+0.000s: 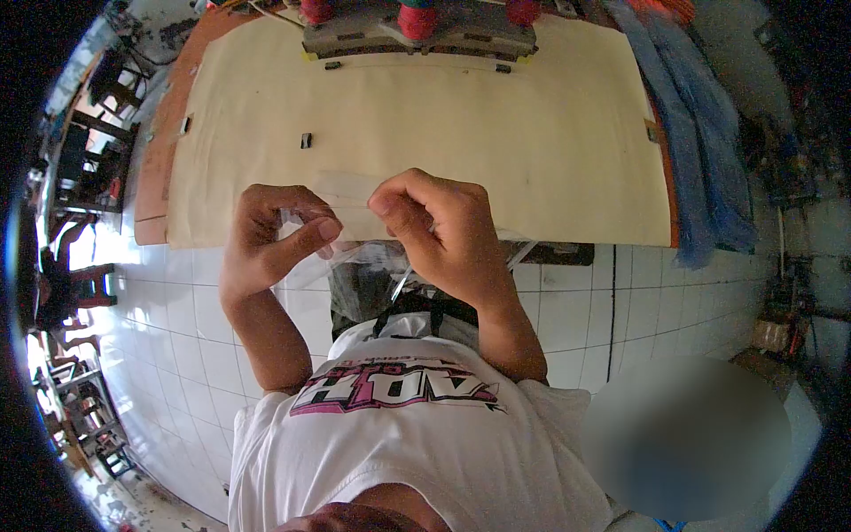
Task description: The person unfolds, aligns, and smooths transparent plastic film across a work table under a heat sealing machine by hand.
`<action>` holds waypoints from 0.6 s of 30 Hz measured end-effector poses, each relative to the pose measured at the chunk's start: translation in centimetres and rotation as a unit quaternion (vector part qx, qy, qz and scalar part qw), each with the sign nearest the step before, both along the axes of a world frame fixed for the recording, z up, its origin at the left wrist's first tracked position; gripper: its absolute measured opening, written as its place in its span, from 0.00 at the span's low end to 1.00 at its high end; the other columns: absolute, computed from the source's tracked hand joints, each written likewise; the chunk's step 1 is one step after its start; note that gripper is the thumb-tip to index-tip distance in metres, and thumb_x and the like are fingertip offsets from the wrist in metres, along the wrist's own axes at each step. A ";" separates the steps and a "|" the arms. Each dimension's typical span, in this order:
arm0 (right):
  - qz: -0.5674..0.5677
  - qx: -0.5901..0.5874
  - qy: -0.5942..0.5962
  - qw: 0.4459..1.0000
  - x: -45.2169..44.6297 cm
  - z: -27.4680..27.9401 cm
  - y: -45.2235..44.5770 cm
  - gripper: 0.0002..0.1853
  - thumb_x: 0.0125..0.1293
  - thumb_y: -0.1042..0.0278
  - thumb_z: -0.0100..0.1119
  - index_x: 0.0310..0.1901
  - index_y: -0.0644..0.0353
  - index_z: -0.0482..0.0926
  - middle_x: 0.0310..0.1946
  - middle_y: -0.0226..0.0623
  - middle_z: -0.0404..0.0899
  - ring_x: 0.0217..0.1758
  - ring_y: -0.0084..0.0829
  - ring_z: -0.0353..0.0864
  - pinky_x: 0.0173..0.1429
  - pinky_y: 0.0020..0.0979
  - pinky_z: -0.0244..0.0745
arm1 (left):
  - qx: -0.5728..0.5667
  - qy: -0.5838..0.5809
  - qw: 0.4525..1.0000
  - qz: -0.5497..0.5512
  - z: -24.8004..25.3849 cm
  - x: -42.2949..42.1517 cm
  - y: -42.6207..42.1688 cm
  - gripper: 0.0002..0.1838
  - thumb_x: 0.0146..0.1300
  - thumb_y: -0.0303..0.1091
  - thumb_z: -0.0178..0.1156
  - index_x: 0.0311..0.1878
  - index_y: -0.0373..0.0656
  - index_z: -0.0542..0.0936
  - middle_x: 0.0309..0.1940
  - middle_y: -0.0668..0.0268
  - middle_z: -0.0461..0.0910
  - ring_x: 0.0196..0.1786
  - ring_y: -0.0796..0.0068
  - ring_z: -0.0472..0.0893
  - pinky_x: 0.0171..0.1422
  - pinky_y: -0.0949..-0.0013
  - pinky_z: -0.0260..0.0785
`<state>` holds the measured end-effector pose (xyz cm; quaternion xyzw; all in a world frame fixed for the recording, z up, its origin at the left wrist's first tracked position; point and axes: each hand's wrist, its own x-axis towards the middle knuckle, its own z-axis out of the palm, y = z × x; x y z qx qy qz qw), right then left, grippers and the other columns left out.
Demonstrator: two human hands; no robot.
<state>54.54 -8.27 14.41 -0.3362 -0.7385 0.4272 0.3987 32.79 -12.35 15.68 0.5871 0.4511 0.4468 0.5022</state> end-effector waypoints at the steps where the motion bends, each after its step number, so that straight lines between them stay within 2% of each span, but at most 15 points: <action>1: 0.001 0.001 -0.001 1.000 0.0 0.0 0.0 0.12 0.72 0.63 0.59 0.37 0.64 0.81 0.24 0.35 0.82 0.26 0.23 0.82 0.32 0.25 0.75 | 0.001 -0.001 1.000 0.001 -0.1 0.0 0.0 0.05 0.58 0.24 0.67 0.31 0.31 0.83 0.24 0.66 0.83 0.28 0.83 0.76 0.34 0.75 0.68; 7: -0.004 0.005 0.000 1.000 0.2 -0.1 -0.1 0.12 0.72 0.63 0.58 0.37 0.65 0.81 0.25 0.36 0.82 0.26 0.22 0.82 0.32 0.25 0.75 | 0.009 0.006 1.000 0.017 -0.3 0.5 -0.1 0.05 0.56 0.25 0.69 0.30 0.33 0.84 0.22 0.68 0.81 0.27 0.84 0.72 0.33 0.75 0.64; 10: 0.001 -0.010 -0.011 1.000 0.4 0.1 -0.1 0.12 0.72 0.63 0.58 0.37 0.65 0.81 0.25 0.36 0.82 0.26 0.22 0.83 0.32 0.24 0.75 | 0.023 0.044 0.999 0.019 -0.3 0.3 -0.2 0.04 0.56 0.25 0.69 0.30 0.33 0.84 0.22 0.68 0.81 0.27 0.83 0.72 0.33 0.75 0.64; 12: -0.001 -0.013 0.014 1.000 0.6 -0.3 0.1 0.12 0.73 0.64 0.57 0.37 0.65 0.81 0.24 0.35 0.82 0.26 0.22 0.83 0.32 0.25 0.76 | 0.042 -0.005 0.998 0.050 0.0 0.4 -0.4 0.04 0.56 0.24 0.69 0.30 0.34 0.84 0.22 0.68 0.82 0.28 0.83 0.73 0.34 0.74 0.65; 15: -0.006 -0.027 0.009 1.000 1.1 -0.3 0.3 0.13 0.73 0.64 0.57 0.37 0.65 0.82 0.23 0.35 0.82 0.26 0.22 0.83 0.32 0.25 0.76 | 0.046 0.032 0.997 0.052 0.1 -0.4 -0.5 0.04 0.56 0.24 0.69 0.30 0.33 0.84 0.24 0.67 0.83 0.29 0.83 0.75 0.35 0.74 0.66; 18: -0.003 -0.026 -0.006 1.000 1.3 -0.2 0.3 0.13 0.73 0.64 0.57 0.37 0.65 0.82 0.23 0.35 0.82 0.25 0.23 0.82 0.32 0.25 0.77 | 0.046 0.006 0.997 0.066 0.2 -0.6 -0.7 0.04 0.56 0.24 0.68 0.31 0.33 0.83 0.25 0.67 0.83 0.29 0.83 0.76 0.36 0.74 0.67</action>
